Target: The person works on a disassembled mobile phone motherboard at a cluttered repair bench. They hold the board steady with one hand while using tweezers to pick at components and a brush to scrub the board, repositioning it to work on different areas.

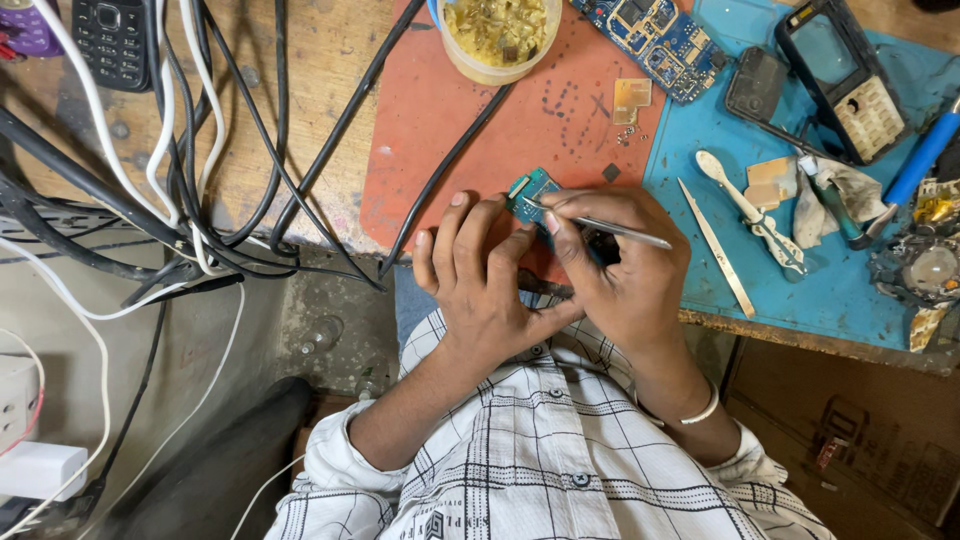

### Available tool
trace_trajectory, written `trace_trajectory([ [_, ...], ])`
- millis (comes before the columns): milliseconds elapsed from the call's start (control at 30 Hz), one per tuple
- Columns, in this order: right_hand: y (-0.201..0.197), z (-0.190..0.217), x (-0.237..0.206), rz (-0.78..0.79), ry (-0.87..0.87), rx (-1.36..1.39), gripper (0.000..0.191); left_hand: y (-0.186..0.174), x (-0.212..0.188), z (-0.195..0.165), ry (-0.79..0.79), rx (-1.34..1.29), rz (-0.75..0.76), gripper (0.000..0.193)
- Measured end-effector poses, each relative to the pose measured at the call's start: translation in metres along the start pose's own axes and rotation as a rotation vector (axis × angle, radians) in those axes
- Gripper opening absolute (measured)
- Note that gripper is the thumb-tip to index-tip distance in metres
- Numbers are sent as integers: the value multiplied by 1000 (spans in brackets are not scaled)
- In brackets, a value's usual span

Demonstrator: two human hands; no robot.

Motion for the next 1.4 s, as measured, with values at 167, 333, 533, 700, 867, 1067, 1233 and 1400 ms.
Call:
trace_trajectory([
  [167,-1,-13,-5,-48,118,122,14,0,-1,0,3,-3,3,71],
  [333,-4,-17,-8,-102,144,108,13,1,-1,1,-1,-13,-5,71],
  [533,-6,-18,-9,-112,140,89,13,1,-1,1,3,2,-7,71],
  [700,-7,-18,-9,-119,131,36,12,1,0,0,2,-3,-7,72],
  [867,-9,-21,-10,-158,151,78,12,0,0,0,2,-4,-19,73],
  [1067,-8,-18,-8,-148,123,69,11,1,0,0,7,1,-14,74],
  [1233,-8,-19,-7,-146,127,61,11,1,0,-2,25,13,-28,74],
  [1400,-12,-21,-8,-171,125,69,11,2,0,-1,15,13,-15,73],
])
Point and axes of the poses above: each hand's wrist, its own x-axis towards the middle knuckle, its own y-axis out of the palm, z = x × y, the point moved 10 cm from there along x, towards the middle knuckle, and after that the axes turned 9 degrees about -y, right-handed, at the moved point
